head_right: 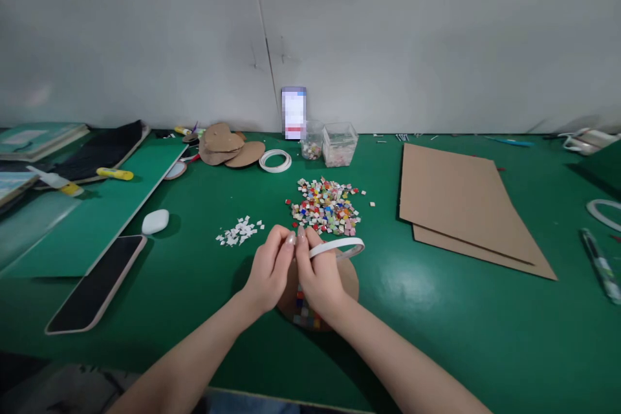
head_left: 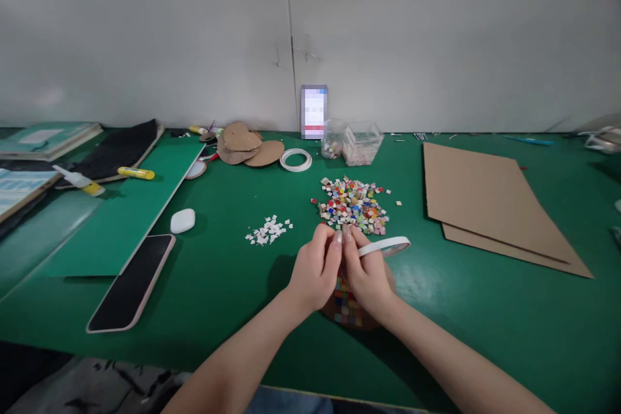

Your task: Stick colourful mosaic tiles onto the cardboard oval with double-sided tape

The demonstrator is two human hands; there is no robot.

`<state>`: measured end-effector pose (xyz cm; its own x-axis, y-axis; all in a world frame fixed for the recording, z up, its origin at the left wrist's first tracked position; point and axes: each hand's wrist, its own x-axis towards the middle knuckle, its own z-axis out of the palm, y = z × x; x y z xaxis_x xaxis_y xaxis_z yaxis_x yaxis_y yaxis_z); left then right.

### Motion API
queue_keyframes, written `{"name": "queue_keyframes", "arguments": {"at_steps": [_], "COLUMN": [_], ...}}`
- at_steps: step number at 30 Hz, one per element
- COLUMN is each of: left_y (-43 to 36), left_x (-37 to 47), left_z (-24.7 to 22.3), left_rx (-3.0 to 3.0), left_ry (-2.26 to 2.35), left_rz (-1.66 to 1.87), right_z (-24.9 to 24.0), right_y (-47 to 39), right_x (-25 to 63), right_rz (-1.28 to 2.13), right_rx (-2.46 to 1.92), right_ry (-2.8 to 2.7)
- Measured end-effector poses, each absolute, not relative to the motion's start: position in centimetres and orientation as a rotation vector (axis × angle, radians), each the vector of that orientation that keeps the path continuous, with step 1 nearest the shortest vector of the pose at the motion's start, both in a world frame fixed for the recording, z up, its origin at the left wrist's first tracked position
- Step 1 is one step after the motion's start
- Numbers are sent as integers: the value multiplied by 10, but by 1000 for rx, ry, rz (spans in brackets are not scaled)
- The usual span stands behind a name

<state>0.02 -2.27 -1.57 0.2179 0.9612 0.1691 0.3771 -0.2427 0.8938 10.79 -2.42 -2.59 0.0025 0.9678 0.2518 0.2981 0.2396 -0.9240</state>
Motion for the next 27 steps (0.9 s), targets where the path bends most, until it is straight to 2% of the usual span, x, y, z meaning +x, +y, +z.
{"name": "queue_keyframes", "arguments": {"at_steps": [8,18,22,27], "left_y": [-22,-22,-20,-20], "left_x": [0,2,-1,-5], "left_z": [-18,-19,-19,-20], "left_rx": [1846,1985,2125,2209], "left_ry": [1323,1407,1387,1198], "left_rz": [928,1059,1175,1335], "right_z": [-29,-19,-23,-31], "right_y": [-26,-28,-27,-23], "right_x": [108,108,108,108], "right_rz": [779,722,793,981], "right_rx": [-1324,-1323,-1270,-1133], "right_ry": [-1580,-1591,-1531,-1193]}}
